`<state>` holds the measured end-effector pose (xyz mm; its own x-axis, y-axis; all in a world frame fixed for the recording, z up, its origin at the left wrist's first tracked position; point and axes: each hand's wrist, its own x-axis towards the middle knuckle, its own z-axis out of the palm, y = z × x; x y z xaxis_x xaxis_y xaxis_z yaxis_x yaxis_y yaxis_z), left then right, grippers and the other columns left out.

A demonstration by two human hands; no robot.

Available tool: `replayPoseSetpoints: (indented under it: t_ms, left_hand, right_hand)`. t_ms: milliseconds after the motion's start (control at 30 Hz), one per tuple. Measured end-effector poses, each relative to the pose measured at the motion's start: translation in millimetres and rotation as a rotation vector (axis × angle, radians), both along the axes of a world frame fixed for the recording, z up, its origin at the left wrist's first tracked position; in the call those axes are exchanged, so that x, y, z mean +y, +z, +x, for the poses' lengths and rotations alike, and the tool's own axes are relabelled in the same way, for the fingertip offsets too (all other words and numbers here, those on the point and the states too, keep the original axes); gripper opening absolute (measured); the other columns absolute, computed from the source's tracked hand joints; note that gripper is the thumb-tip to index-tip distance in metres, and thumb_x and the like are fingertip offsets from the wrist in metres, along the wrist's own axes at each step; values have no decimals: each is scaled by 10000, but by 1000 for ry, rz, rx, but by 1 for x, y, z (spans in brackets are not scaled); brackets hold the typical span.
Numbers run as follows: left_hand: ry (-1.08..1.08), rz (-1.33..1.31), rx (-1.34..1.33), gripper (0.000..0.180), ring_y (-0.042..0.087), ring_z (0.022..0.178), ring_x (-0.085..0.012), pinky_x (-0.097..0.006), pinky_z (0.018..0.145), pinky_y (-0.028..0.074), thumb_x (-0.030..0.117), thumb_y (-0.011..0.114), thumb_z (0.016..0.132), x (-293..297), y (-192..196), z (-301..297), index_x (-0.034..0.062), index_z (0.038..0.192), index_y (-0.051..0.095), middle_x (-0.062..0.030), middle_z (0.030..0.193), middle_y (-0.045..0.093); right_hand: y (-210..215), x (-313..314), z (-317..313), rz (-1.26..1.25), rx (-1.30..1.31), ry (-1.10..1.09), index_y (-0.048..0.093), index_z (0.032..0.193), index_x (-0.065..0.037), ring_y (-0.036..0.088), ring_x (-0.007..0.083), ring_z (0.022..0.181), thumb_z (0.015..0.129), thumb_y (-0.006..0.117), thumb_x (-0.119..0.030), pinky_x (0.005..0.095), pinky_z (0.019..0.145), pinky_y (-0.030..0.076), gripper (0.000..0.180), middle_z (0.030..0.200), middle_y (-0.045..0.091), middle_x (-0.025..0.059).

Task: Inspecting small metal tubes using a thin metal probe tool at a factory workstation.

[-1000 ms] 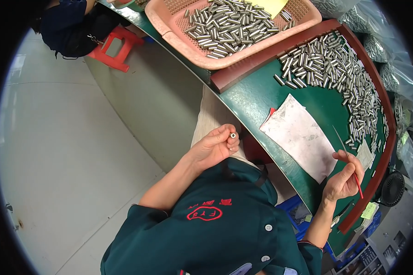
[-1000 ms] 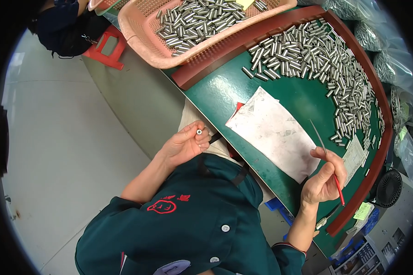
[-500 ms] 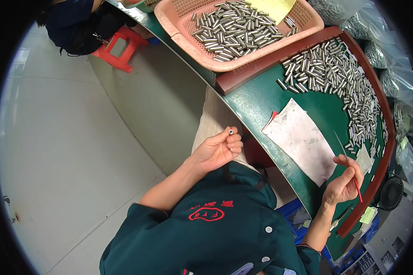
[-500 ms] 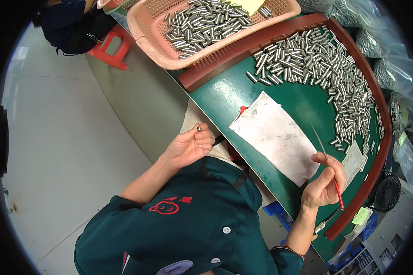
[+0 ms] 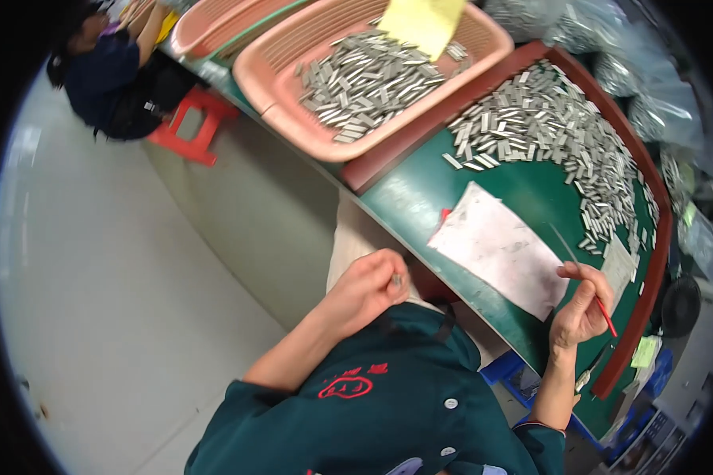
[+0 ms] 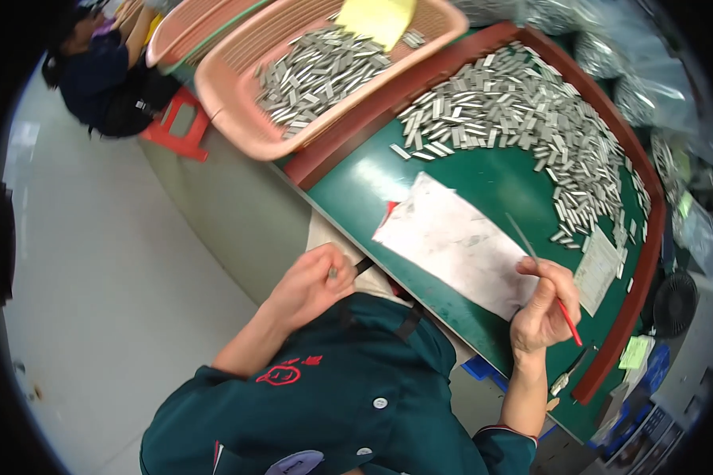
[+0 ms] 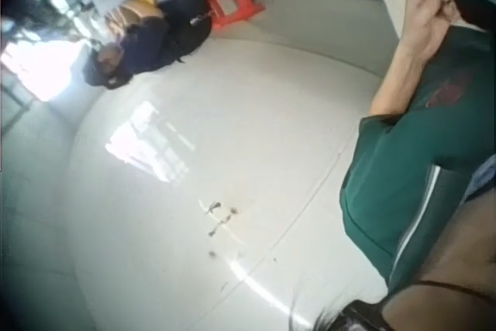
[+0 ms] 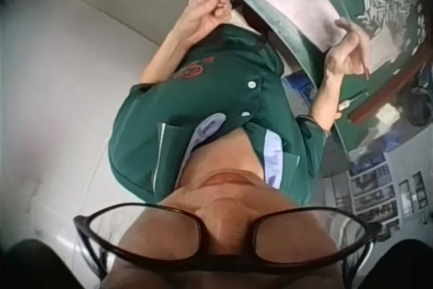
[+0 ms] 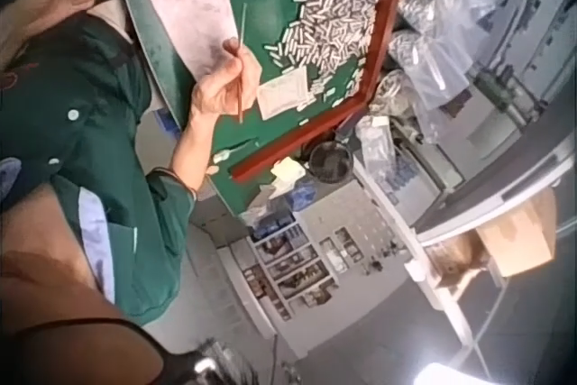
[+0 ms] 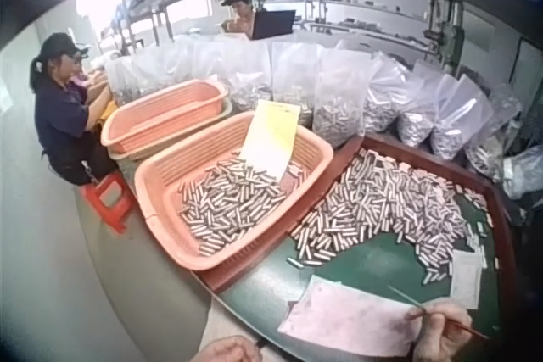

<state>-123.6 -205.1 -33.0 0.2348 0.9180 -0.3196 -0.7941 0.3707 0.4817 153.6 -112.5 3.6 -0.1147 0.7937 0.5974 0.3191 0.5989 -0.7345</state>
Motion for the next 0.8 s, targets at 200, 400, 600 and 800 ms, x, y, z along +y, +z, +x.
replayPoseSetpoints:
  t_ms: [200, 400, 600, 800]
  left_hand:
    - [516, 920, 1640, 225, 556, 648, -222, -292, 591, 437, -113, 644, 634, 53, 99, -12, -6, 829, 618, -96, 735, 609]
    - [638, 869, 1837, 166, 547, 674, -155, -253, 604, 453, -80, 609, 717, 106, 100, -20, -7, 864, 588, -73, 782, 572]
    - [472, 687, 1296, 299, 536, 728, -77, -210, 679, 450, -71, 594, 749, 118, 81, -4, -18, 1037, 539, -38, 819, 600]
    - [609, 743, 1914, 378, 554, 877, -153, -272, 887, 381, -86, 588, 715, 126, 92, -17, -5, 1078, 522, -81, 928, 585]
  right_hand:
    - [3, 5, 0, 68, -20, -21, 573, 896, 26, 614, 220, 626, 866, 535, -26, 284, 574, 492, 71, 741, 637, 147]
    - [11, 9, 3, 159, -95, -68, 583, 858, 5, 611, 210, 602, 834, 564, -10, 281, 547, 470, 33, 720, 641, 99]
    - [20, 5, 9, 221, -130, -91, 582, 846, 5, 611, 222, 601, 826, 561, 0, 288, 546, 464, 29, 718, 636, 103]
    - [22, 4, 11, 296, -191, -57, 580, 857, 10, 605, 228, 583, 801, 587, 12, 291, 530, 457, 56, 717, 631, 108]
